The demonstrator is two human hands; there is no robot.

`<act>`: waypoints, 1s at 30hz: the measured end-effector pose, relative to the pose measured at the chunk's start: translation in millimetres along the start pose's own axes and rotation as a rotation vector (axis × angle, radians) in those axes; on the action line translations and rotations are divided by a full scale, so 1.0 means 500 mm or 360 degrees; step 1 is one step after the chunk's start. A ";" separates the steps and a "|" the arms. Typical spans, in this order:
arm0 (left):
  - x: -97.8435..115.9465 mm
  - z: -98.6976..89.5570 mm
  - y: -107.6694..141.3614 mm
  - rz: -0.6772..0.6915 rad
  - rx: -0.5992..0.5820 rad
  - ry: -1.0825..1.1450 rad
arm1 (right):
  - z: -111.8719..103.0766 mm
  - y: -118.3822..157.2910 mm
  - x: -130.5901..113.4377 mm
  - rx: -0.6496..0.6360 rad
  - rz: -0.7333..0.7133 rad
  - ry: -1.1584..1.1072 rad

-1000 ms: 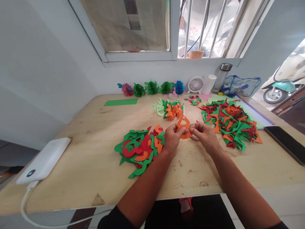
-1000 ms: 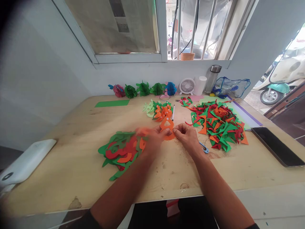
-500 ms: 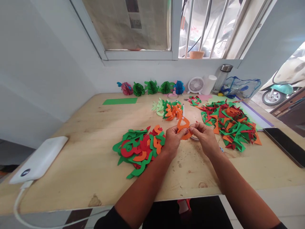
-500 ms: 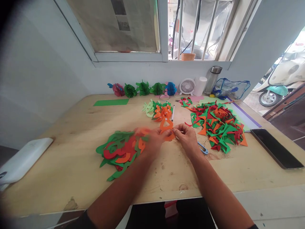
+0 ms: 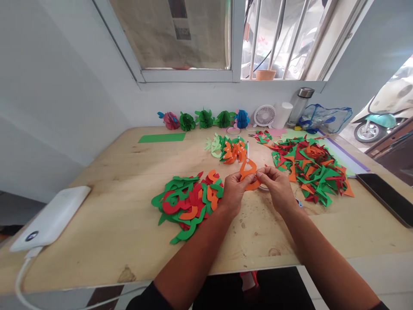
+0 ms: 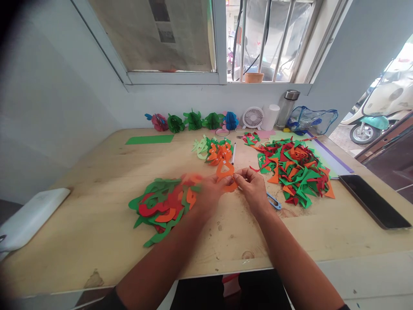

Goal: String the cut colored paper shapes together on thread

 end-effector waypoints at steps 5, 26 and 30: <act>-0.004 -0.001 -0.002 -0.0014 -0.0003 0.0015 | 0.002 0.001 -0.003 0.0011 0.0000 0.0002; -0.006 0.001 -0.004 -0.0008 -0.0034 0.0083 | -0.001 -0.002 0.005 0.0082 -0.0019 0.0008; 0.000 0.005 -0.001 0.0028 -0.0050 0.0054 | -0.003 -0.002 0.007 0.0098 -0.0034 0.0027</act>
Point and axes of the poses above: each hand's wrist, its own y-axis away from the middle knuckle, its own z-axis out of the palm, x = y × z, the point moved 4 cm from there along -y, towards the middle knuckle, and after that the axes turned 3 degrees about -x, right-handed, at the moved point
